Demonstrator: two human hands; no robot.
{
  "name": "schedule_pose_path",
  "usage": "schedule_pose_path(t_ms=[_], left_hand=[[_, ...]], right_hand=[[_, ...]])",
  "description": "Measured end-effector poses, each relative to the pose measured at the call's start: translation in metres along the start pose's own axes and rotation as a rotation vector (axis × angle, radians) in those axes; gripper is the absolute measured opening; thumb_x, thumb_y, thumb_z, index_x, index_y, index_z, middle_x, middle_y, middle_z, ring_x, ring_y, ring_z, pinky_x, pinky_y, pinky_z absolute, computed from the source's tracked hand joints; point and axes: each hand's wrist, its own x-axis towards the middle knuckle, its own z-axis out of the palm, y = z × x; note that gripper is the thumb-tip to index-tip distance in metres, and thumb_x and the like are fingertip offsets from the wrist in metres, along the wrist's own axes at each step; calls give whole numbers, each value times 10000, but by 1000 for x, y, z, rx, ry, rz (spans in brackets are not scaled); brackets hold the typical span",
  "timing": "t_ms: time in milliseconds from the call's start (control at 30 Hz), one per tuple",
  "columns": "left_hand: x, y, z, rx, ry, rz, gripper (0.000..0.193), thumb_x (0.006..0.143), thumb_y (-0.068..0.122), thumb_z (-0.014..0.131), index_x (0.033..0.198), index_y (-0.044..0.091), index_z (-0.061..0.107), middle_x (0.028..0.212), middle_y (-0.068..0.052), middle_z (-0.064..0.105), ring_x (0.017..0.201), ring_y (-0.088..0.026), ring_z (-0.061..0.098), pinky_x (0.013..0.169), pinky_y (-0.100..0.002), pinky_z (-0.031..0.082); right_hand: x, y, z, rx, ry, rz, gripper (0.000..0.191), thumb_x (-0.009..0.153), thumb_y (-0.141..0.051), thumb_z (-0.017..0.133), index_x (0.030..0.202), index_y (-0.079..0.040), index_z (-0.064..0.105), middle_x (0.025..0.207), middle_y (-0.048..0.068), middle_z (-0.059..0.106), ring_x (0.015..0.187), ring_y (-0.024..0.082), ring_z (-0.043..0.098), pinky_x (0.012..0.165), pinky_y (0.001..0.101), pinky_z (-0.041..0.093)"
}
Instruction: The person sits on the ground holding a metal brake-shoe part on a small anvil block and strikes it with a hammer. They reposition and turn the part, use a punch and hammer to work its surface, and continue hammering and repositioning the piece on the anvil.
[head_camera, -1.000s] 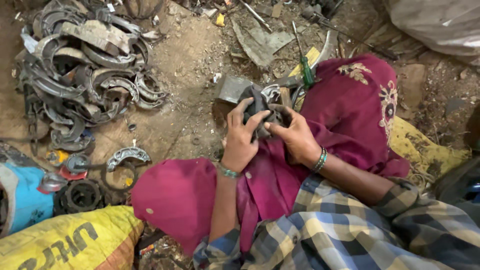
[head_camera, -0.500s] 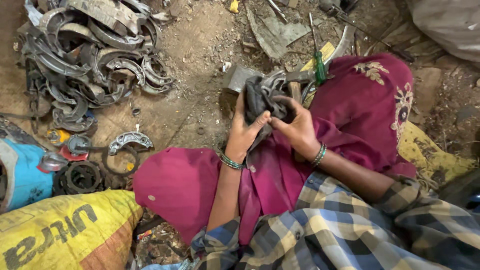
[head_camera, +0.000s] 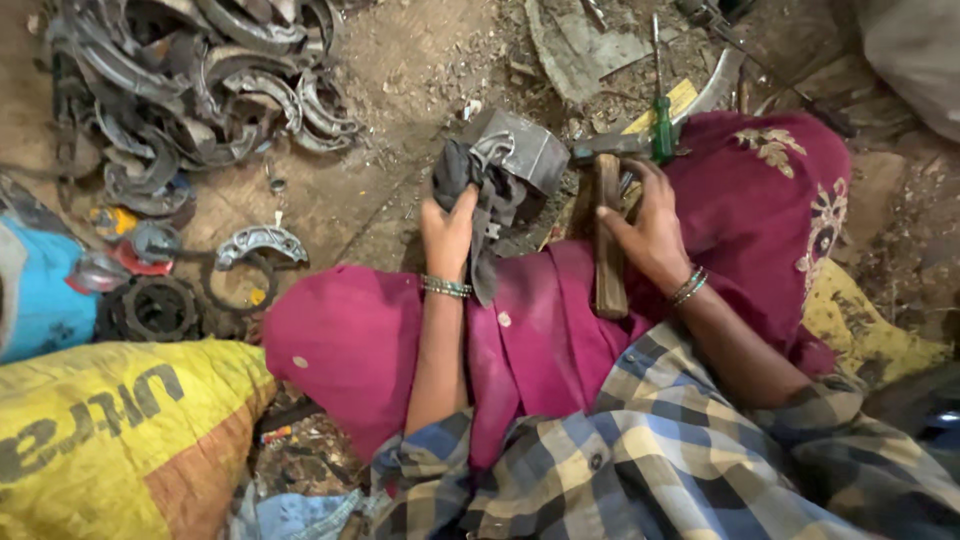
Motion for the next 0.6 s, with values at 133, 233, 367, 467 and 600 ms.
schedule_pose_path(t_ms=[133, 233, 367, 467, 600], left_hand=[[2, -14, 4, 170, -41, -65, 328, 871, 303, 782, 1014, 7, 771, 968, -90, 816, 865, -179, 766, 790, -347, 585], [1, -18, 5, 365, 25, -189, 427, 783, 376, 852, 945, -13, 781, 893, -133, 800, 785, -206, 771, 735, -372, 582], [5, -25, 7, 232, 57, -80, 472, 741, 369, 880, 953, -30, 746, 918, -134, 800, 794, -210, 767, 736, -372, 593], [10, -31, 9, 194, -5, -73, 452, 758, 337, 876, 968, -41, 745, 926, -129, 800, 795, -195, 762, 732, -359, 594], [15, -35, 11, 54, -51, -36, 375, 781, 281, 861, 962, -35, 768, 925, -93, 800, 786, -161, 755, 722, -333, 600]], right_hand=[[-8, 25, 12, 631, -45, 501, 662, 939, -161, 715, 1490, 21, 398, 1351, 189, 569, 1230, 275, 579, 1039, 388, 484], [0, 39, 16, 1047, -160, 791, 554, 959, -168, 671, 1457, -20, 481, 1235, 116, 636, 1109, 228, 628, 971, 381, 524], [16, 61, 25, 1422, -326, 966, 398, 969, -249, 614, 1278, -8, 539, 1079, 119, 702, 971, 251, 692, 868, 416, 602], [26, 81, 40, 1562, -351, 960, 318, 959, -280, 668, 1185, -71, 589, 985, 83, 687, 834, 207, 678, 694, 351, 591], [29, 99, 52, 1253, -251, 965, 279, 1013, -240, 738, 1130, -37, 586, 898, 70, 626, 723, 149, 611, 633, 297, 574]])
